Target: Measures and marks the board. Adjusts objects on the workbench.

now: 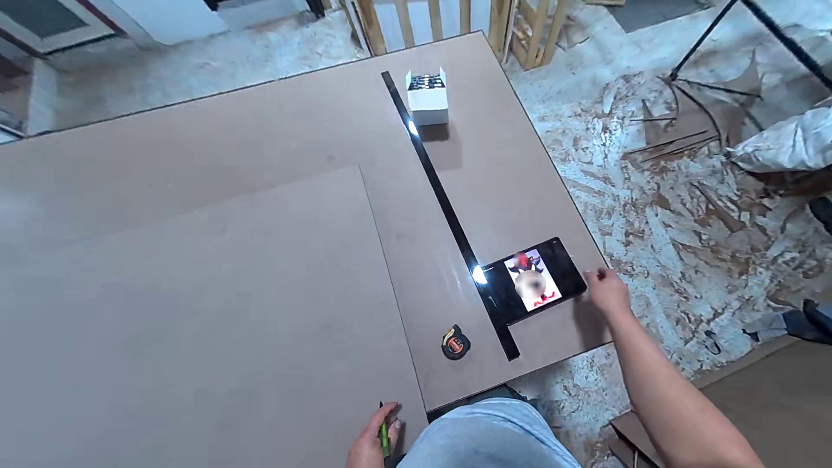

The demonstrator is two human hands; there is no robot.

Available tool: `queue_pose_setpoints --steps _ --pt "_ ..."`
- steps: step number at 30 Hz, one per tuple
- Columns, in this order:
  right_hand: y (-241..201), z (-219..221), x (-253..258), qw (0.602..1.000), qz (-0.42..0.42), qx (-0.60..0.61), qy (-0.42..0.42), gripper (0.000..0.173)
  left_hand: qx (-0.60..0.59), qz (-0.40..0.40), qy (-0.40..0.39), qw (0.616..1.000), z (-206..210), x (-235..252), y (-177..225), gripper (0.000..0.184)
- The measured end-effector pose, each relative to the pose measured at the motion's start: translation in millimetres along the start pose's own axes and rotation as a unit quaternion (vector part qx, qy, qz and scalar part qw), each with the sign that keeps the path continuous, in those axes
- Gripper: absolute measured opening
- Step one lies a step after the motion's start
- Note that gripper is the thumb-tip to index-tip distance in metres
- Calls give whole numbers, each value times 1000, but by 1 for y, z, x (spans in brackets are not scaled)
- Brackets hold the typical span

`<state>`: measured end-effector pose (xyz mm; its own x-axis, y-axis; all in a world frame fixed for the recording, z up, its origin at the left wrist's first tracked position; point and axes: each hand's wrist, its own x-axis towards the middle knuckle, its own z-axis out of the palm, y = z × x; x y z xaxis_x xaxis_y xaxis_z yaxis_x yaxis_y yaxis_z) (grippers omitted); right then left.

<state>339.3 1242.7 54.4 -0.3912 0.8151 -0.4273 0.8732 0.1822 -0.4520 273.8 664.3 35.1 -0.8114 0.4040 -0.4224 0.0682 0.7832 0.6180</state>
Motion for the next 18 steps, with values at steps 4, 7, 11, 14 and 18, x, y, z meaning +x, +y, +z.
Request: queue_pose_setpoints --steps 4,7,11,14,18 --pt "24 0 42 992 49 -72 -86 75 19 -29 3 999 7 -15 -2 40" --pt "-1 2 37 985 69 -104 -116 84 47 -24 0 999 18 -22 -5 45" --pt "4 17 49 986 116 20 -119 84 61 -16 -3 998 31 -25 -10 46" --pt "3 22 40 974 140 82 -158 80 70 -23 7 997 32 -26 -13 46" --pt "-7 40 24 960 133 177 -169 73 76 -38 -11 996 29 -24 -16 46"
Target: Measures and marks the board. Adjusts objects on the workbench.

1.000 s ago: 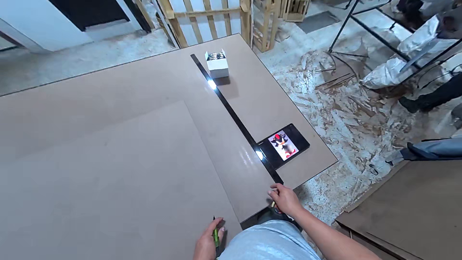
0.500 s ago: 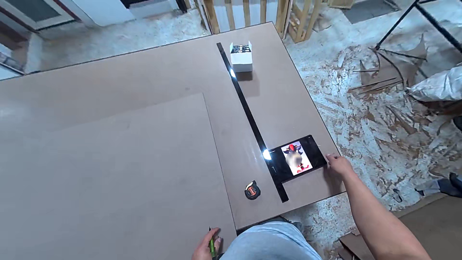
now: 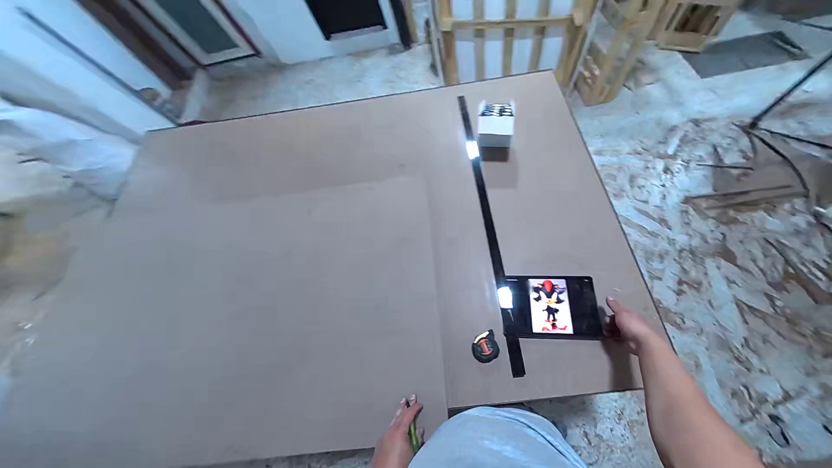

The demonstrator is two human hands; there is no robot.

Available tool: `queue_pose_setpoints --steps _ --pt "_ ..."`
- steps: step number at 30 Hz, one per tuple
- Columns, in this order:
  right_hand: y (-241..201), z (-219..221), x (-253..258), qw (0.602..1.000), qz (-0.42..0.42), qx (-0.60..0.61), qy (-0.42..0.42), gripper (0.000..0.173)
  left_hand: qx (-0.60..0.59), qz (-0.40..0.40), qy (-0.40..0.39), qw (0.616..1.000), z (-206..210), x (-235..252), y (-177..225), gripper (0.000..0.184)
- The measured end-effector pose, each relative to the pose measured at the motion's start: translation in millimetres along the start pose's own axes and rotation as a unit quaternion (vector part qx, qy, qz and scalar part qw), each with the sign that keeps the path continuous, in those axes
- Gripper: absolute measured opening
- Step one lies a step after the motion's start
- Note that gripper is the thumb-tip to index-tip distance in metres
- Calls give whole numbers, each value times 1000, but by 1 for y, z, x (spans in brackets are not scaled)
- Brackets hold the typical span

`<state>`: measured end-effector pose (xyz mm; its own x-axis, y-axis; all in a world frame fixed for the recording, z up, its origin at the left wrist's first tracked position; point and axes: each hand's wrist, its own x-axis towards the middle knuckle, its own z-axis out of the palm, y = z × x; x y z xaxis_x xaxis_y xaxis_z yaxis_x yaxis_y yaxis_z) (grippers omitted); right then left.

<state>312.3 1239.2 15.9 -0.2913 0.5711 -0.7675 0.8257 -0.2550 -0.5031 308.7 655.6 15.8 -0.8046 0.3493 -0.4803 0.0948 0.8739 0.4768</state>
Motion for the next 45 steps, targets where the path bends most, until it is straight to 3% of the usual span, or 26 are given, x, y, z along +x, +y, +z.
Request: queue_pose_setpoints --steps 4,7,13,16,22,25,30,36,42,45 --pt "-20 17 -27 987 -54 -132 69 84 7 -21 -17 1000 -3 1 -2 47" --pt "-23 23 -29 988 -31 -124 84 87 -7 -10 -12 1000 0 0 -5 47" --pt "-24 27 -16 998 15 -68 -1 88 -10 0 16 1000 10 -3 -8 46" --pt "-22 48 -15 997 30 10 -76 88 -9 1 13 1000 12 -2 -11 46" --pt "-20 88 -22 986 66 71 -137 80 -8 -28 1 1000 4 2 4 46" --pt "-30 97 -29 988 52 99 -104 78 -17 -36 -19 999 -16 26 32 50" --pt "-38 98 -47 992 9 89 -90 78 -44 -17 -35 998 -56 108 103 54" --pt "-30 100 -47 985 27 139 -97 70 -86 -26 -33 995 -55 202 146 64" --pt "-33 106 -37 982 54 160 -81 65 -79 -28 3 997 -43 218 164 63" --pt "-27 106 -29 975 38 201 -90 61 -89 -45 -26 995 -51 217 163 59"
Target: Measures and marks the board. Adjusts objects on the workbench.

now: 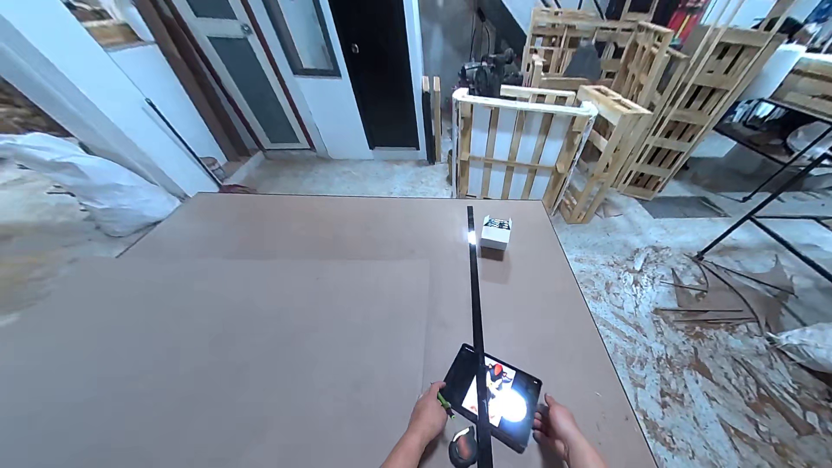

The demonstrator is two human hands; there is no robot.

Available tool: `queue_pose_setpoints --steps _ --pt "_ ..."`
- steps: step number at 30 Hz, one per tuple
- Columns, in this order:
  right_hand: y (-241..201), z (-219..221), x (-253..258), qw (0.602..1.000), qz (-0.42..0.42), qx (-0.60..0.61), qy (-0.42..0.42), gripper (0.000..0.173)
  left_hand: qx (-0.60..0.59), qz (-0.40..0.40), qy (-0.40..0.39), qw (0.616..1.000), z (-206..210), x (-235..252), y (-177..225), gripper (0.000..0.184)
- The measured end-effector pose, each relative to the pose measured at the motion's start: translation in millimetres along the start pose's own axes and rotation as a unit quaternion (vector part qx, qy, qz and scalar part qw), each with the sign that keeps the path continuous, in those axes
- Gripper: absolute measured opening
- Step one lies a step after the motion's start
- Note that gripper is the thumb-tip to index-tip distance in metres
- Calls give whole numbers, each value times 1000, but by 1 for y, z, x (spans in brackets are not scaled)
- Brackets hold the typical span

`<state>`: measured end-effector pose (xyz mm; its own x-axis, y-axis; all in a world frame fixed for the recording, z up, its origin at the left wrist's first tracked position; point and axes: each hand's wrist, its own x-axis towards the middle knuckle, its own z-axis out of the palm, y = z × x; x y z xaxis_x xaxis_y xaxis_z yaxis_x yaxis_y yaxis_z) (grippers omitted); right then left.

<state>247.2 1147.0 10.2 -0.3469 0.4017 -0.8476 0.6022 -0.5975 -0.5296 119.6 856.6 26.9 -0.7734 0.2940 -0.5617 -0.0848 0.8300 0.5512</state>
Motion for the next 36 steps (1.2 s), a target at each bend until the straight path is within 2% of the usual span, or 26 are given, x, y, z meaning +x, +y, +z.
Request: queue_pose_setpoints --steps 7,12,17,21,24,26,29,33,36 --pt "-1 -10 -28 985 -167 39 -3 52 -35 29 -92 995 20 -16 -1 57" --pt "-10 -12 -35 961 -271 -38 43 42 -72 64 -127 987 28 -18 -14 54" --pt "-20 -41 -40 928 -356 -59 89 40 -81 53 -56 994 13 -59 -47 49" --pt "-38 -82 -75 905 -415 -15 90 37 -187 68 39 979 12 -114 -117 44" --pt "-45 -81 -113 894 -445 32 47 36 -266 38 85 959 6 -162 -167 41" --pt "-42 -61 -132 890 -452 55 6 36 -282 20 111 953 2 -187 -197 40" --pt "-16 -4 -151 901 -422 72 -71 38 -283 -8 137 949 -2 -213 -238 39" --pt "57 105 -151 934 -318 99 -129 39 -257 -8 154 954 -17 -241 -285 38" --pt "114 182 -156 943 -289 65 -149 38 -249 -9 157 956 -38 -271 -319 39"
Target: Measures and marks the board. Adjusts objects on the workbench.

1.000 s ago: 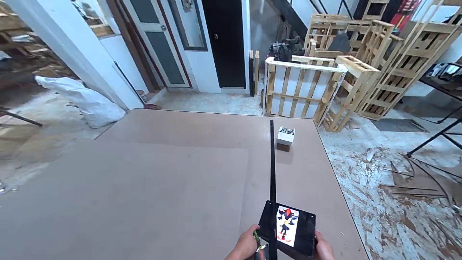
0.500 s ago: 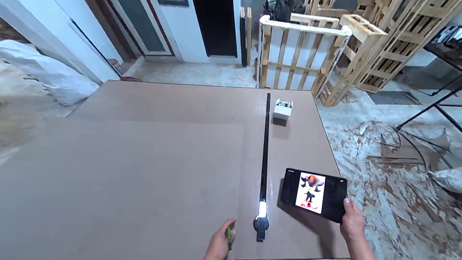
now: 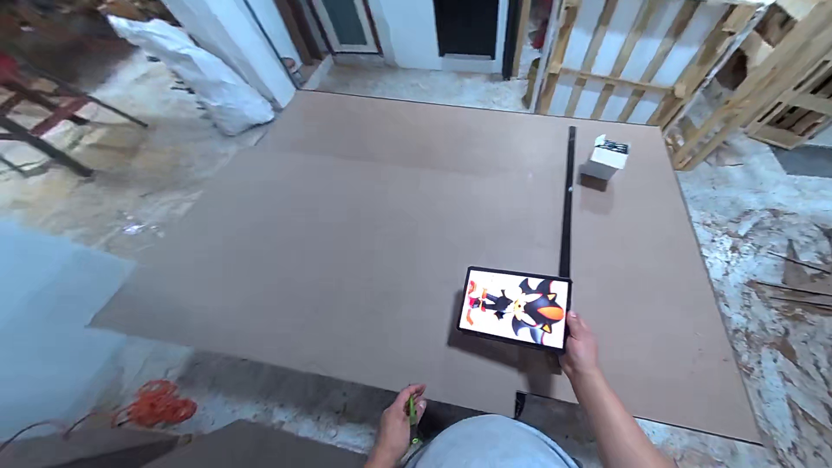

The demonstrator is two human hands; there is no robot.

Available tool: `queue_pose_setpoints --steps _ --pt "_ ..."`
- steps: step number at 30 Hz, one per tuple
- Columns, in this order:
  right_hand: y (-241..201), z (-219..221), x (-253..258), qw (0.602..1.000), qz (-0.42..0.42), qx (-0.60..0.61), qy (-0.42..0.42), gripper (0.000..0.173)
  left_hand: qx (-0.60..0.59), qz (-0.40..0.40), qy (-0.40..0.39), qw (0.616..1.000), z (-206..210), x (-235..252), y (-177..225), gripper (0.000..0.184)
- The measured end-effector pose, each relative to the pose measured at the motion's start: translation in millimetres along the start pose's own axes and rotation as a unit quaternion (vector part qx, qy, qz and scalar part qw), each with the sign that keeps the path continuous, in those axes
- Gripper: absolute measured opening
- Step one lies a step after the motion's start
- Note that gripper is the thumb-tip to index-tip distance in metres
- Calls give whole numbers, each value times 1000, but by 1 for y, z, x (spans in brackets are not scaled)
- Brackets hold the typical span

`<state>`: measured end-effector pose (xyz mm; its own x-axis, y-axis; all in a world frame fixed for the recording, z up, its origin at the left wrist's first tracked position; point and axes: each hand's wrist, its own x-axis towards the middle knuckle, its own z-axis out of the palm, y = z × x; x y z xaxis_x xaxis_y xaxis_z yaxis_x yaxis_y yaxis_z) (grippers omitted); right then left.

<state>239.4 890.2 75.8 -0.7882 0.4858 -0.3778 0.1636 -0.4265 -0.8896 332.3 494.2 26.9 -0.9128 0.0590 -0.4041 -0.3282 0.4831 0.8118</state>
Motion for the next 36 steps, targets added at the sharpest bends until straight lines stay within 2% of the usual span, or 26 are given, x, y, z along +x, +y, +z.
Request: queue_pose_setpoints --steps 3,6,11,15,17,20,25,27,30,32,36 --pt "41 53 -12 998 -1 -63 -24 40 -28 -17 33 999 -48 -26 -32 37" --pt "63 91 -21 994 -19 -93 -58 40 -52 -44 63 996 -96 -56 -79 35" --pt "75 125 -21 981 -68 -159 -86 39 -35 -53 85 994 -153 -96 -136 37" --pt "73 129 -16 978 -74 -172 -92 37 -28 -56 82 995 -172 -93 -145 37" --pt "69 126 -15 976 -68 -175 -112 37 -31 -52 79 995 -173 -73 -135 36" --pt "61 121 -16 974 -49 -171 -138 36 -58 -27 57 996 -165 -28 -99 38" --pt "56 115 -15 971 -29 -179 -154 35 -95 33 -19 995 -146 60 -5 45" --pt "59 111 -10 972 -27 -181 -147 35 -69 39 -36 996 -136 94 32 47" --pt "58 99 -9 968 -19 -213 -129 37 -48 8 -36 998 -119 145 65 55" --pt "59 91 -4 962 -24 -239 -127 38 -85 -23 -42 995 -108 178 71 58" --pt "68 78 12 960 -25 -251 -122 36 -165 -64 -74 981 -88 217 86 51"
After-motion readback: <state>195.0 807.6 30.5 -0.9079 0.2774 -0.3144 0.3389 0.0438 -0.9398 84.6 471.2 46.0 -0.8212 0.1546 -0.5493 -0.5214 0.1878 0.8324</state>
